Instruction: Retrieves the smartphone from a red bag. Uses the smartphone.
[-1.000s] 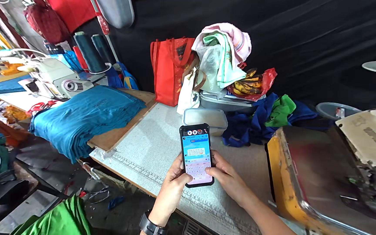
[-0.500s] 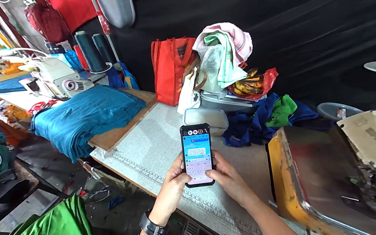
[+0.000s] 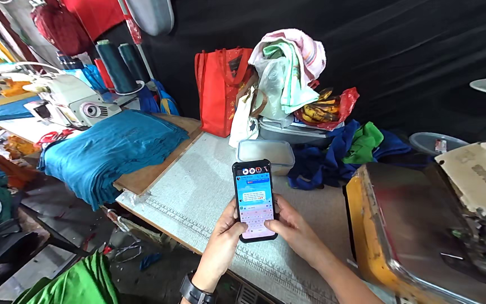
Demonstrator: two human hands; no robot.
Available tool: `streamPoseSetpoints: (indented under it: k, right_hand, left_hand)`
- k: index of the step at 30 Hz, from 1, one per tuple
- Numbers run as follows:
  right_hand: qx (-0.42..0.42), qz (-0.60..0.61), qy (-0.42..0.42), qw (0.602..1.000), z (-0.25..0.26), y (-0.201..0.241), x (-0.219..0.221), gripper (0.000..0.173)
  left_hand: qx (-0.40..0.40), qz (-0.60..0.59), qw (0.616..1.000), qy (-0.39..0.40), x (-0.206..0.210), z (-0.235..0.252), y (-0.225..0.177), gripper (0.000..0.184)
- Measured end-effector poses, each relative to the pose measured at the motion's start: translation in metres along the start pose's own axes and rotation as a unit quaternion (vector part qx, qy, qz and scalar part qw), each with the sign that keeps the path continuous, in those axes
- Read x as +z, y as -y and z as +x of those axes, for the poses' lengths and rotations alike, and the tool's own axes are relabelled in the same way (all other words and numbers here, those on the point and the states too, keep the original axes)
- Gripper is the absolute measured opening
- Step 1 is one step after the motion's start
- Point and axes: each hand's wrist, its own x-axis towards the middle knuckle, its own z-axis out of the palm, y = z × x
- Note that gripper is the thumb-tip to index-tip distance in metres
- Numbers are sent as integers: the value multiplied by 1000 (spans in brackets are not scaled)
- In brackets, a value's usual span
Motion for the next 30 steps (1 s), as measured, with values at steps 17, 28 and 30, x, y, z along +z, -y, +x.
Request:
streamPoseSetpoints:
  k: [17, 28, 30]
  right_hand:
    - [-3, 4, 18, 1000, 3, -4, -6, 52]
    - [2, 18, 51, 999, 5, -6, -11, 58]
    - [7, 22, 54, 998, 4, -5, -12, 58]
  left_hand:
    - [-2, -11, 1000, 4, 1, -1, -1, 58]
    - [3, -11, 1000, 1, 0, 0, 0, 58]
    - [1, -10, 1000, 0, 0, 0, -1, 58]
